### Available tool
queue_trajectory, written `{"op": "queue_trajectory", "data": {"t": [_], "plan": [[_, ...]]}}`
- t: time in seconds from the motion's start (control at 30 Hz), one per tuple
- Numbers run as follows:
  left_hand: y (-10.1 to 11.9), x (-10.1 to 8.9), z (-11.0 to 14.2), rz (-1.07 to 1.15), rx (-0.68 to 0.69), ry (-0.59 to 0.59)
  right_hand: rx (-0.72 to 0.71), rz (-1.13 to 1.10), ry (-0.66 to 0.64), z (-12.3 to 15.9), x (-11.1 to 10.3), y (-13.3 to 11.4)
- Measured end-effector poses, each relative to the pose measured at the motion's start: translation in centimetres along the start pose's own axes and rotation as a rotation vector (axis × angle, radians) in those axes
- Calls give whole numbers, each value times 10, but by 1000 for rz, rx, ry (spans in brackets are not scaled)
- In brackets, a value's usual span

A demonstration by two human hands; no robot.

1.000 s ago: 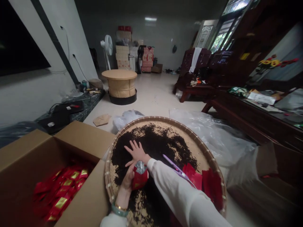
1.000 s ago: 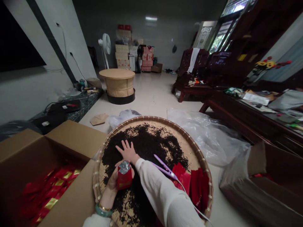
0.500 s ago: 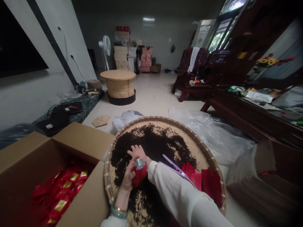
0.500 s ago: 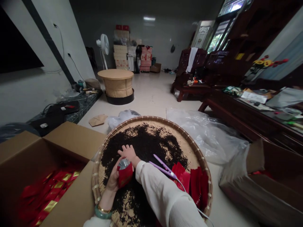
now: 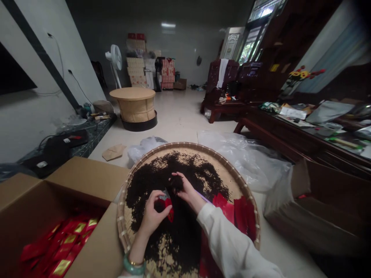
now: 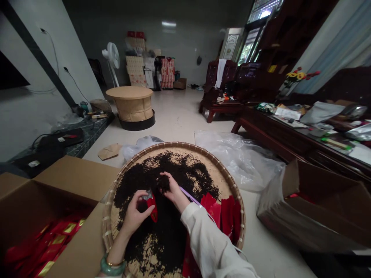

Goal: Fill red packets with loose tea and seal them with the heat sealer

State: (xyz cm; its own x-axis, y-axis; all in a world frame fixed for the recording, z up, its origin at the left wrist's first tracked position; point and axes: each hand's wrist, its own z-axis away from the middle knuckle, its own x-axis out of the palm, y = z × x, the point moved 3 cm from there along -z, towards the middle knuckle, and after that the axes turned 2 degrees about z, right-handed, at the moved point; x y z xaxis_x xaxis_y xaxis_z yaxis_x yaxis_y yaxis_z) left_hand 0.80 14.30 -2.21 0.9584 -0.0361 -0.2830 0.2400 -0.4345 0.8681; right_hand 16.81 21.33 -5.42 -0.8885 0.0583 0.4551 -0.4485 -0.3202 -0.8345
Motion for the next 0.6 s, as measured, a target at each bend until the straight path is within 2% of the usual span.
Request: {"op": "queue_trajectory", "data": {"t": [0.1, 0.2, 0.37, 0.6], "plan": [[12, 8, -7, -138, 72, -51, 158, -324, -2, 18, -4, -13], [18, 18, -13, -258, 89, -97, 155, -452, 19, 35, -1, -36], [18, 34, -18, -434, 139, -68, -4, -343, 17, 51, 8, -59], [11, 40, -16, -483, 140, -21, -182, -92, 51, 61, 15, -50]]}}
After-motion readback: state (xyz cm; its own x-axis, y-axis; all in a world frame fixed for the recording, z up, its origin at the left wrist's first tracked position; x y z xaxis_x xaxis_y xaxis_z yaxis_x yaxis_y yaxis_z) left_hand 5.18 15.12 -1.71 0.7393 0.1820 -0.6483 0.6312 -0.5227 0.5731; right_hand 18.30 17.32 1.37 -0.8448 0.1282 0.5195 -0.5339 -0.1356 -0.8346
